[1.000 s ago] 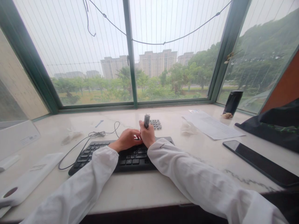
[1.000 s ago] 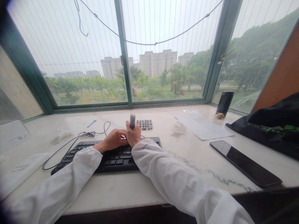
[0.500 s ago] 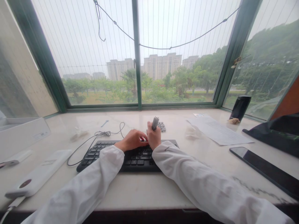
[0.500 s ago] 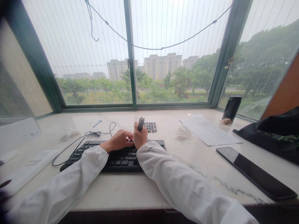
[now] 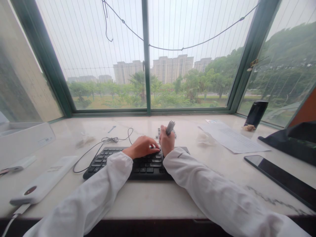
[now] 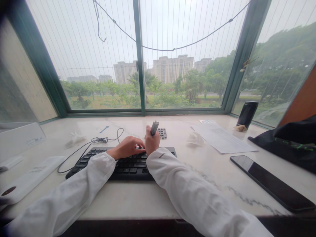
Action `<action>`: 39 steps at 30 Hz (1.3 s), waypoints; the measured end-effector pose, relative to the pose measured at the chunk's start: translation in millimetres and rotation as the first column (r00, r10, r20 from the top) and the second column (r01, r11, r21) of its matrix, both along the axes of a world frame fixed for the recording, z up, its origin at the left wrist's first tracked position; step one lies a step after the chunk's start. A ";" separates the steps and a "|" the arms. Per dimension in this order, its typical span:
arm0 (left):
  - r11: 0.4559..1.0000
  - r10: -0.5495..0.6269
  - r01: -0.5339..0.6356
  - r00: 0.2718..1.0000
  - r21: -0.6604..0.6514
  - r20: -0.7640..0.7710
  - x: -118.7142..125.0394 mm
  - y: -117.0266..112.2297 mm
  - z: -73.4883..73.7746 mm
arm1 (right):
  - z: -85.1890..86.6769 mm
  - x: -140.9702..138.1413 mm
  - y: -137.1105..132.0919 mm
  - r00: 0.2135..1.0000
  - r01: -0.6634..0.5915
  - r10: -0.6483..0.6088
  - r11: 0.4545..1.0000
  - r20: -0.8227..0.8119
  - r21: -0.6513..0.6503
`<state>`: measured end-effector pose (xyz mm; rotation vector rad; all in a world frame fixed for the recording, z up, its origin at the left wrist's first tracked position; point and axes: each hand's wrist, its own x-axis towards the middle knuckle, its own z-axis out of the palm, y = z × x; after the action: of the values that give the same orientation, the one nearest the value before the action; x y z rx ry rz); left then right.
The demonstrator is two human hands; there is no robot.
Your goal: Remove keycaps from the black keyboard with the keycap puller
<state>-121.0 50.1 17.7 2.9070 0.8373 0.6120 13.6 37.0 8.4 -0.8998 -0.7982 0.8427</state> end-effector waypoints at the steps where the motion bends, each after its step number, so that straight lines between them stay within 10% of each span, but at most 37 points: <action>1: 1.000 0.000 0.000 1.000 0.012 -0.016 0.2 0.1 0.3 | 0.0 2.0 3.0 1.000 0.028 -0.027 1.000 -0.013 0.014; 12: 0.996 0.011 -0.003 0.997 0.091 -0.081 2.0 -0.3 -1.0 | -9.2 0.9 14.2 0.996 -0.020 0.017 0.999 -0.083 -0.033; 19: 1.000 -0.003 0.002 0.999 0.009 0.032 -1.0 6.7 -8.3 | -13.9 -3.9 4.4 0.957 -0.037 0.001 0.992 0.291 0.120; 31: 0.999 -0.034 0.036 0.997 -0.030 0.064 -0.9 3.9 -4.1 | -16.7 -3.2 8.2 0.968 -0.007 -0.022 0.993 0.249 0.117; 39: 0.990 0.118 -0.109 0.988 -0.086 0.101 0.0 8.5 -10.5 | -8.8 -5.1 -12.4 0.786 -0.122 -0.069 0.957 0.614 0.263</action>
<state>-121.0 58.6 7.2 2.7437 0.9950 0.7167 8.4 24.6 -0.4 -0.9062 -1.4763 0.4181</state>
